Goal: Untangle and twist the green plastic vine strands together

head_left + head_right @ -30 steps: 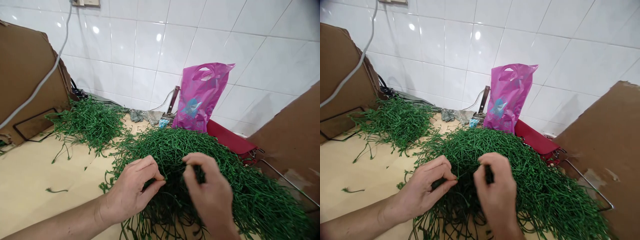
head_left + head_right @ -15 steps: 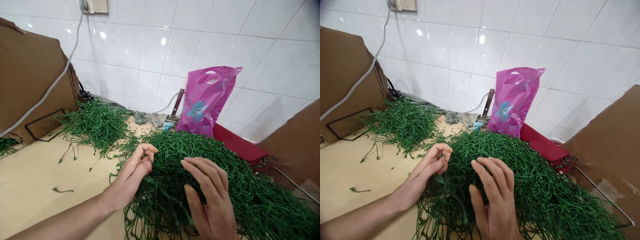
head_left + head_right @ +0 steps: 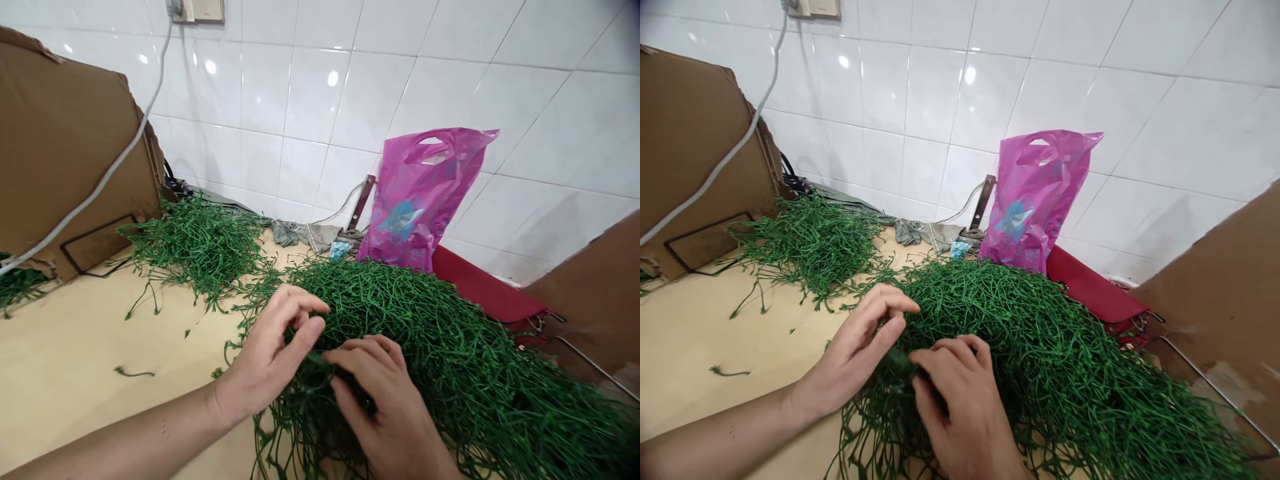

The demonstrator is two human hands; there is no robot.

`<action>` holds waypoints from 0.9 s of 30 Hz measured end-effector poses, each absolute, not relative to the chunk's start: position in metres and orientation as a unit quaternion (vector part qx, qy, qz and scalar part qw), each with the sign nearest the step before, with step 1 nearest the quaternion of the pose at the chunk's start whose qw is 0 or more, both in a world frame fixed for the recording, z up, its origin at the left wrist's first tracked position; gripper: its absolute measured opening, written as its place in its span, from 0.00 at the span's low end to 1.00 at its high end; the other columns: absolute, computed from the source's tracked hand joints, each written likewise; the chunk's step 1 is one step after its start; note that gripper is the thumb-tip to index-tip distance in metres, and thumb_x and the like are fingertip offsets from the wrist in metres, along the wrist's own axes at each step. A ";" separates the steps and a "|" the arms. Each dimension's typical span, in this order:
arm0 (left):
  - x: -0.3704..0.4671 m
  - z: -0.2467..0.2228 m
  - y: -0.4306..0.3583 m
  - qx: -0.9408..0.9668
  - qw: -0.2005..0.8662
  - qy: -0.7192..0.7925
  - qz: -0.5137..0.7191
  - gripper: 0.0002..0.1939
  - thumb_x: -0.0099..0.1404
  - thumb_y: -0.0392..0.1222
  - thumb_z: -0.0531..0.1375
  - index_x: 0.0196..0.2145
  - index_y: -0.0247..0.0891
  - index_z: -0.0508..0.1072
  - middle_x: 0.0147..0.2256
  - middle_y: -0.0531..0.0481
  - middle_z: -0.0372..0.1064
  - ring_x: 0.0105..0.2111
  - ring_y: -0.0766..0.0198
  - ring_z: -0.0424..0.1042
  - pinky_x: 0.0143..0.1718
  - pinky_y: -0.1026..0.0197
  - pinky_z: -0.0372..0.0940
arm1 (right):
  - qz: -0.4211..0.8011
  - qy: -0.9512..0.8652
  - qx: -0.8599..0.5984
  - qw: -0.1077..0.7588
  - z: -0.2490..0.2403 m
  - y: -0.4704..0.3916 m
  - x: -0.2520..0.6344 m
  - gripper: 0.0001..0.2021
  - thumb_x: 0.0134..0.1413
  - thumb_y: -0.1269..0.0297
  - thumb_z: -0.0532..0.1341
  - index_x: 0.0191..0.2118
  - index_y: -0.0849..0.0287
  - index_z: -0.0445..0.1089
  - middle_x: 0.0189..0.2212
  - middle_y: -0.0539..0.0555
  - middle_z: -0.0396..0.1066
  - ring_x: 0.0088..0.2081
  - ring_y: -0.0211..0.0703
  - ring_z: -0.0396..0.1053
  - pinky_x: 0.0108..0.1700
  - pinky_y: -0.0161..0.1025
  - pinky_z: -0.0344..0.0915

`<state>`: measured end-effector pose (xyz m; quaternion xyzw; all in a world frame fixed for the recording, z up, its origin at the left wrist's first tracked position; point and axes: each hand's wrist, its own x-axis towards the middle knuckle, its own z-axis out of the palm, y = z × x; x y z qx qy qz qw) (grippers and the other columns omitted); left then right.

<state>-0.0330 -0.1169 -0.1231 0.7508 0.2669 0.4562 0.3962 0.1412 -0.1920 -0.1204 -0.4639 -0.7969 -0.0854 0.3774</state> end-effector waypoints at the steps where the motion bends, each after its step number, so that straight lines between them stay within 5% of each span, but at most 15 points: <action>1: -0.034 -0.121 -0.118 0.789 0.359 0.236 0.440 0.08 0.73 0.43 0.55 0.45 0.41 0.72 0.42 0.49 0.66 0.42 0.63 0.67 0.45 0.59 0.63 | -0.080 -0.769 -0.488 0.405 -0.119 -0.193 0.144 0.10 0.59 0.74 0.59 0.43 0.52 0.70 0.32 0.47 0.78 0.35 0.41 0.76 0.42 0.42 0.69; 5: -0.033 -0.118 -0.120 0.836 0.327 0.202 0.391 0.06 0.72 0.38 0.56 0.45 0.41 0.72 0.40 0.50 0.71 0.41 0.64 0.70 0.42 0.61 0.63 | -0.008 -0.651 -0.560 0.512 -0.113 -0.196 0.151 0.08 0.57 0.66 0.65 0.43 0.51 0.72 0.32 0.48 0.79 0.33 0.41 0.78 0.35 0.35 0.75; 11: -0.033 -0.117 -0.112 0.718 0.493 0.284 0.401 0.10 0.73 0.46 0.54 0.38 0.39 0.69 0.28 0.56 0.63 0.28 0.68 0.65 0.32 0.64 0.61 | 0.060 -0.574 -0.558 0.597 -0.108 -0.195 0.157 0.04 0.61 0.65 0.63 0.41 0.53 0.73 0.33 0.49 0.80 0.31 0.37 0.79 0.32 0.30 0.76; 19: -0.034 -0.117 -0.107 0.683 0.520 0.303 0.414 0.12 0.70 0.50 0.58 0.40 0.38 0.70 0.25 0.57 0.61 0.24 0.68 0.65 0.28 0.64 0.60 | -0.049 -0.633 -0.558 0.535 -0.110 -0.196 0.157 0.08 0.65 0.66 0.58 0.47 0.53 0.72 0.43 0.53 0.75 0.45 0.41 0.75 0.50 0.39 0.73; 27: -0.032 -0.118 -0.110 0.731 0.395 0.281 0.480 0.07 0.69 0.42 0.60 0.35 0.38 0.74 0.30 0.53 0.66 0.31 0.66 0.65 0.33 0.64 0.60 | -0.098 -0.665 -0.538 0.509 -0.111 -0.195 0.154 0.06 0.65 0.68 0.58 0.45 0.53 0.70 0.43 0.54 0.70 0.47 0.45 0.69 0.49 0.42 0.68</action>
